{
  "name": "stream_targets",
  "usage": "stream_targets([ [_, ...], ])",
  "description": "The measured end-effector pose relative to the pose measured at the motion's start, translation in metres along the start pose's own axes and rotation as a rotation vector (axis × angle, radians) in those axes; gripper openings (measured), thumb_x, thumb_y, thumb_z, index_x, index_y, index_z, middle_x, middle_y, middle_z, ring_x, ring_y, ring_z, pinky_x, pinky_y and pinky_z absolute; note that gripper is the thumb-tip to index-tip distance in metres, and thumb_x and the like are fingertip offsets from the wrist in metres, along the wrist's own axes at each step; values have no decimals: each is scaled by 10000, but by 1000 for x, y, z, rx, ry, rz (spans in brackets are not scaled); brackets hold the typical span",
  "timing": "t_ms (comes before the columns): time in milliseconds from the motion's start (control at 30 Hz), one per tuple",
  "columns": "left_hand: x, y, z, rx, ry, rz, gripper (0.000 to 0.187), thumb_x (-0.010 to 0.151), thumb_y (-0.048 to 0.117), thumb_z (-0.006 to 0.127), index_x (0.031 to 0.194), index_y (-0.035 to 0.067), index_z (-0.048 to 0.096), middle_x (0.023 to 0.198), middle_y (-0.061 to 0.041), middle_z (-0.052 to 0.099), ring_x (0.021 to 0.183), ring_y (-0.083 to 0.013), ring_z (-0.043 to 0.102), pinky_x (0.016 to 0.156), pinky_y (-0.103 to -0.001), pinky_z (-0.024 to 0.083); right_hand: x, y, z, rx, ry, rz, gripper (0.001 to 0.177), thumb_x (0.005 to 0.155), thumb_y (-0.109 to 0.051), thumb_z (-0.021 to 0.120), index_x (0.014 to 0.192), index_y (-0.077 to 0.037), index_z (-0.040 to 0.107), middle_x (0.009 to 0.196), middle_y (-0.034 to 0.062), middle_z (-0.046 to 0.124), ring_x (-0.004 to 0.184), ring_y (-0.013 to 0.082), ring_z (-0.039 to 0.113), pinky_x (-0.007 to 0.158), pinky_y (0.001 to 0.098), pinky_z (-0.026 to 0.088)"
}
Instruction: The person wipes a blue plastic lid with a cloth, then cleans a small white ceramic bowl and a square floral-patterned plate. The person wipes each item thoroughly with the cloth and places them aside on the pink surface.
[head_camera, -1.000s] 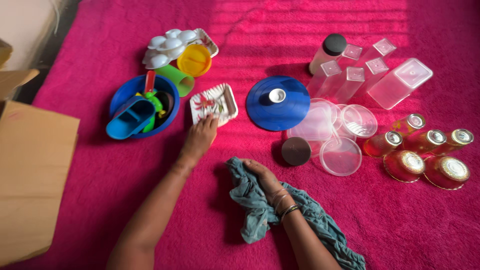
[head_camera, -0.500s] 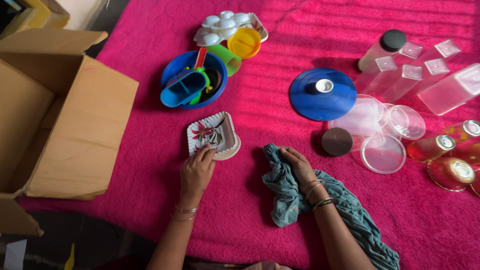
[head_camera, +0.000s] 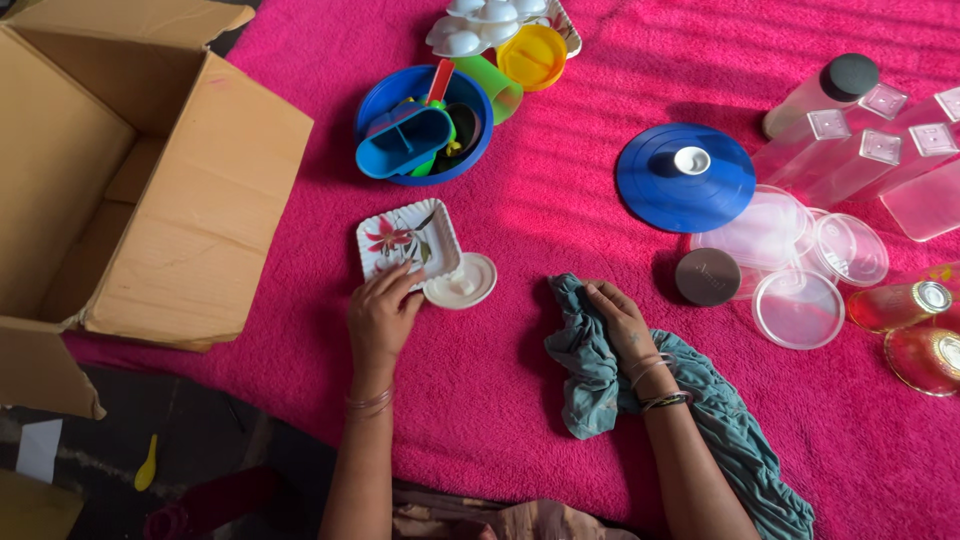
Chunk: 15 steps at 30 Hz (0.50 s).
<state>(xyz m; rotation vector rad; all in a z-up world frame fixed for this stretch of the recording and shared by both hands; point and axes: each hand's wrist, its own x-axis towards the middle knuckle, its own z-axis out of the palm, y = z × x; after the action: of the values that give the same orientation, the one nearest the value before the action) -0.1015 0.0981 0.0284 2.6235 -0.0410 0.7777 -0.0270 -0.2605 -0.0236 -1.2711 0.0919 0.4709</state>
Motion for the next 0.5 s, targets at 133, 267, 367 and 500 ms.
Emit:
stream_targets([
  [133, 1, 20, 17, 56, -16, 253, 186, 883, 180, 716, 1049, 219, 790, 1325, -77, 699, 1292, -287, 562, 1143, -516, 386, 1, 2, 0, -5, -13, 1, 291, 1041, -243, 581, 1185, -18, 696, 1016, 4, 711, 908, 88, 665, 786, 233, 535],
  [267, 1, 36, 27, -43, -12, 379, 120, 981, 220, 685, 1072, 148, 715, 1289, -50, 718, 1284, -260, 633, 1209, -519, 364, 1, 2, 1, -9, -24, -9, 292, 1045, -240, 588, 1194, -12, 694, 1005, 5, 705, 900, 91, 657, 780, 241, 533],
  [367, 3, 52, 28, -358, -22, 281, 138, 1013, 198, 645, 1075, 75, 639, 1228, -108, 743, 1141, -265, 709, 1143, -514, 459, -4, 2, 2, -18, -2, -57, 276, 1021, -212, 615, 1201, -14, 682, 1026, -8, 712, 943, 77, 670, 833, 221, 538],
  [500, 5, 95, 66, -760, -40, -214, 194, 978, 227, 649, 1020, 45, 596, 937, -113, 734, 854, -248, 754, 730, -392, 592, 0, 7, 1, -15, 161, -317, 281, 969, -109, 690, 1228, -4, 661, 1063, 7, 711, 960, 95, 659, 854, 243, 535],
])
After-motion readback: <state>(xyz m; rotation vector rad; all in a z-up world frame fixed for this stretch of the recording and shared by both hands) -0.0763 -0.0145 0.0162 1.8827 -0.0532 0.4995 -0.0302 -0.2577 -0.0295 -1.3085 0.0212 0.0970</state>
